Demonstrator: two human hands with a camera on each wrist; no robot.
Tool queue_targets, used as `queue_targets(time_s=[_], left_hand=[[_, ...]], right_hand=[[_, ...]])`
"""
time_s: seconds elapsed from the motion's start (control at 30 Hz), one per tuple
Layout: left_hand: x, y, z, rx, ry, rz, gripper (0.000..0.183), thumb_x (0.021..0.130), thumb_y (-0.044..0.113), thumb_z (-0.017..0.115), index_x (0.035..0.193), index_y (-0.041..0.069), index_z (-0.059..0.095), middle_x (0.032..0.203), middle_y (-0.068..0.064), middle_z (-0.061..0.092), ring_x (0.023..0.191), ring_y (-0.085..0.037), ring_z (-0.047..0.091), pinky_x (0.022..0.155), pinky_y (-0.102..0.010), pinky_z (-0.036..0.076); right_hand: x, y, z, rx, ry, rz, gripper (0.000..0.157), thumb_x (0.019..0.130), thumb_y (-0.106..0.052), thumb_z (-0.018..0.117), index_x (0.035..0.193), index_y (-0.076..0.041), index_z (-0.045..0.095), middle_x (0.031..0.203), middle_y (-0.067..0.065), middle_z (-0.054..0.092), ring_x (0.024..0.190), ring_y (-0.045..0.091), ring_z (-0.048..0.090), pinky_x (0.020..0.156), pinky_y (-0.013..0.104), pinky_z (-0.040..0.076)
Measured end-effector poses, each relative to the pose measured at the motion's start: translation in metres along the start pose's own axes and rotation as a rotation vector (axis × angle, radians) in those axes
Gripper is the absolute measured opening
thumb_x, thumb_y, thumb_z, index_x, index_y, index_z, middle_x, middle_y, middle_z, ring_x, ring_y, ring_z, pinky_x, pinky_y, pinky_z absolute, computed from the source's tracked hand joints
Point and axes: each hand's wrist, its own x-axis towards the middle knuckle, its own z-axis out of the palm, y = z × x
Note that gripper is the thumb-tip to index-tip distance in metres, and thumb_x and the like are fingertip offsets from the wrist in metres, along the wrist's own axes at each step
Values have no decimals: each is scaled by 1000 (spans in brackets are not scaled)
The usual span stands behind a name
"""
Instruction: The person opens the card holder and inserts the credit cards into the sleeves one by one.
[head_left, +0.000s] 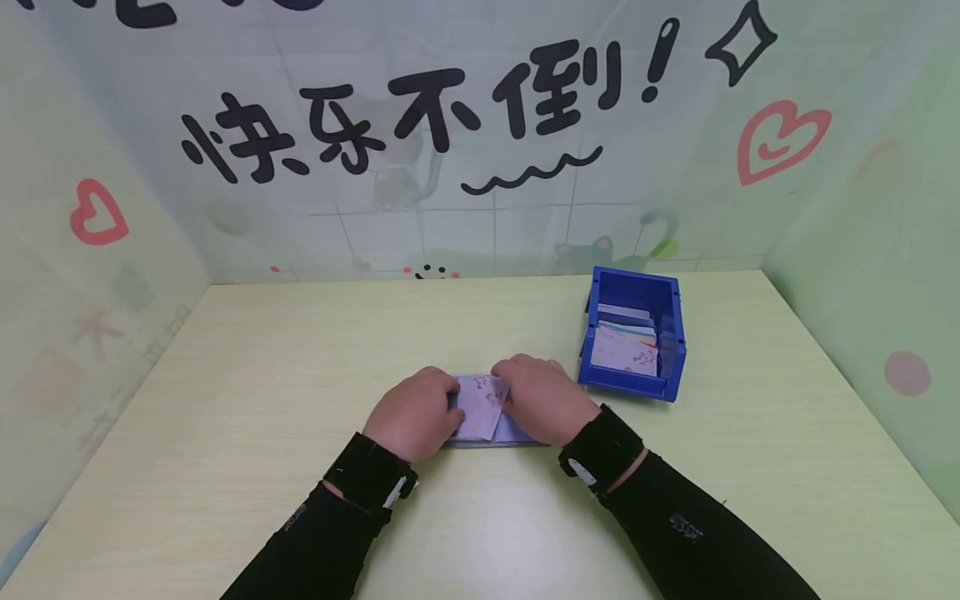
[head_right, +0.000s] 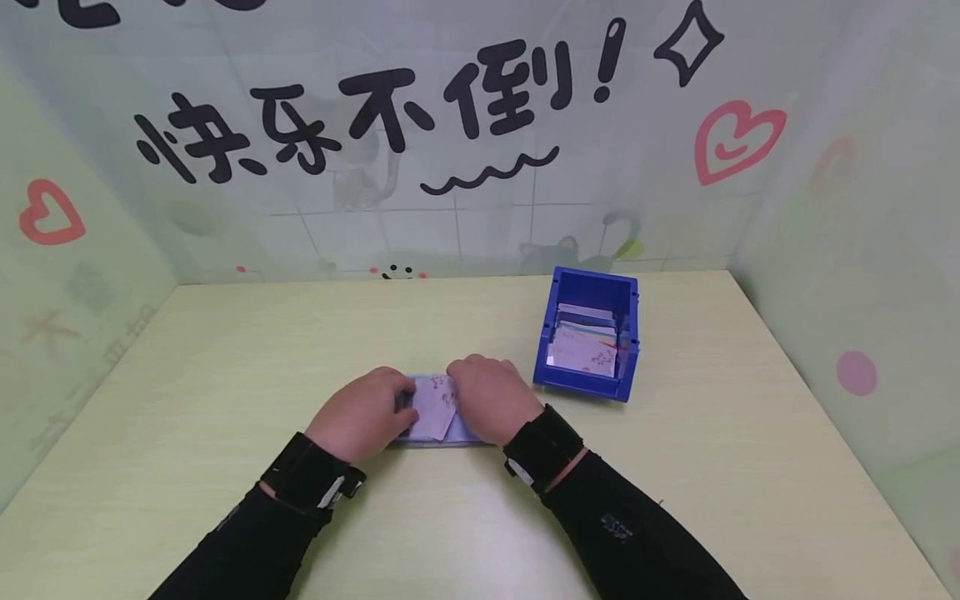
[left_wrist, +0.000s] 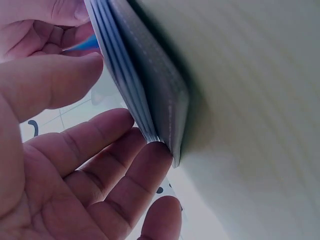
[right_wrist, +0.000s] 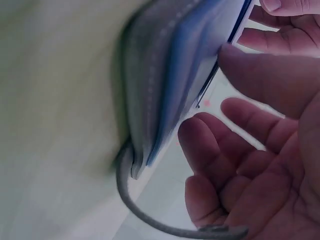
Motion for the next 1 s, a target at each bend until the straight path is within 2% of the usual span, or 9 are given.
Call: queue_targets(time_s=[0.17,0.23,0.5,0.77,1.0], left_hand=[[0,0,-1,-13,-3,-10,38,99,26,72,130,3,72,133,-13,69,113,-25,67,104,-43,56],[-1,0,-1,-22,-5,-16,38,99,26,73,130,3,72,133,-13,69,111,-25,67,103,-43,56],[-1,0,-1,-35,7,-13,37,97,23,75,129,3,72,131,-12,70,111,-24,67,104,-43,56],[0,-1,0,-33,10,-14,37,96,22,76,128,4,73,130,-11,70,111,-24,67,103,-43,56],[1,-2,0,-44,22,-8,36,95,21,76,126,4,73,127,-10,71,107,-22,67,100,-42,56]], right_hand=[[1,-2,0,7,4,35,33,101,-19,72,131,-7,69,122,9,74,112,23,69,105,50,54],[1,-2,0,30,4,19,32,101,-17,71,131,-7,69,121,9,75,109,23,70,105,49,54],[1,-3,-1,84,-4,-40,33,103,-13,67,135,-6,69,129,9,75,120,26,70,109,45,54],[-1,-4,-2,83,-3,-71,28,103,-15,66,130,-8,73,117,6,78,107,22,73,101,42,58],[-2,-4,-2,120,-15,-122,25,102,-10,66,126,-8,73,119,6,78,110,20,73,101,41,58]])
